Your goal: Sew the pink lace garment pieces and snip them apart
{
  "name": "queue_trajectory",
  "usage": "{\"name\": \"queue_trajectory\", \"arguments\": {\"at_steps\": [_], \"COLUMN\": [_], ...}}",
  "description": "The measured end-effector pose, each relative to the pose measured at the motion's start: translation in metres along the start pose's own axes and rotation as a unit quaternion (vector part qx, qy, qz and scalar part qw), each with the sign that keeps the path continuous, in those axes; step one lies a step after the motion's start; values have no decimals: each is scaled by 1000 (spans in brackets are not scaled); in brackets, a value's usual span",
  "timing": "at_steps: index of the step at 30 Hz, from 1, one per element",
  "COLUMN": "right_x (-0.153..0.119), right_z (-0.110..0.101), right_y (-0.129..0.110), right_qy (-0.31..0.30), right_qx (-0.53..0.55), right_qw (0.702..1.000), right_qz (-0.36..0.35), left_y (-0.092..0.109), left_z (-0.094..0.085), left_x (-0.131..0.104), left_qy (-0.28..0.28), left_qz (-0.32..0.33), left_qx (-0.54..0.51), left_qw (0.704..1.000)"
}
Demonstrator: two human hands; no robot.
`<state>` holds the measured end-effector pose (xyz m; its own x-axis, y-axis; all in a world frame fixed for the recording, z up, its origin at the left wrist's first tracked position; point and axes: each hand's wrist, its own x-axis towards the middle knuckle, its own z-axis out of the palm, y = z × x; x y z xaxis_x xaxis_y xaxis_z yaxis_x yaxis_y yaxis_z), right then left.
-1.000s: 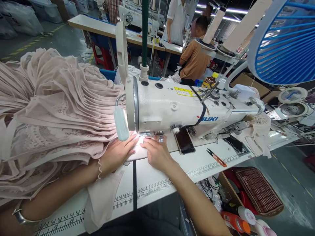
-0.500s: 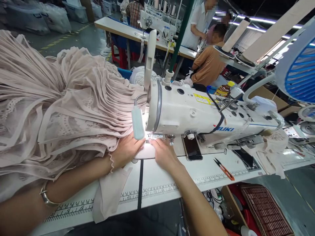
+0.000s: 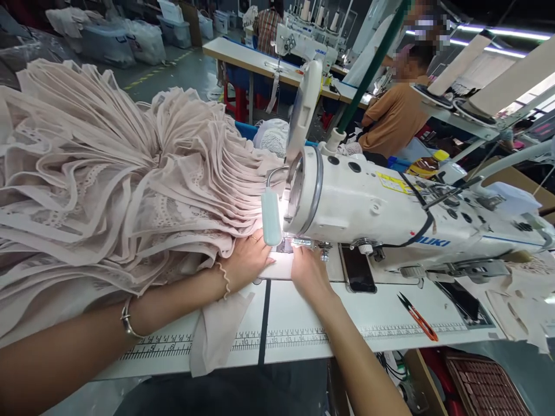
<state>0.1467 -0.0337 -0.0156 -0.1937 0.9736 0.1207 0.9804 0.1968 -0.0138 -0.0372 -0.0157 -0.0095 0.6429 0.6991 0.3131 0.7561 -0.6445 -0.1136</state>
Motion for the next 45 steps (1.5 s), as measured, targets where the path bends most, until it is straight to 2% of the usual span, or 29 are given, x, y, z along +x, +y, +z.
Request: {"name": "queue_trajectory", "arguments": {"at_steps": [3,5,9,14,21,26,30,36,45], "right_x": [8,11,8,4,-2,-4,-3,-2,-3], "right_z": [1,0,-8,-16,-7,0,-1,-11,-10], "right_y": [2,3,-4,-12,-5,2,1,-7,-10], "right_qy": [-47,-56,-38,-5,64,62,35,-41,-49], "right_qx": [-8,-9,-20,-43,-58,-19,-9,-23,-45], "right_qw": [998,998,998,999,994,996,998,998,997], "right_qz": [30,37,39,-33,-59,-64,-53,-29,-45], "left_y": [1,0,-9,-21,-20,-18,-17,-18,-19], "left_z": [-6,-10,-11,-1,-7,-11,-11,-7,-7], "left_x": [-1,3,17,26,25,24,24,23,24], "left_qy": [-28,-51,-66,-61,-93,-117,-113,-89,-36], "left_qz": [34,18,-47,-48,-67,-86,-85,-76,-39], "left_qx": [12,-12,-83,-133,-160,-155,-149,-142,-131], "left_qw": [999,998,993,988,980,977,979,983,990]}}
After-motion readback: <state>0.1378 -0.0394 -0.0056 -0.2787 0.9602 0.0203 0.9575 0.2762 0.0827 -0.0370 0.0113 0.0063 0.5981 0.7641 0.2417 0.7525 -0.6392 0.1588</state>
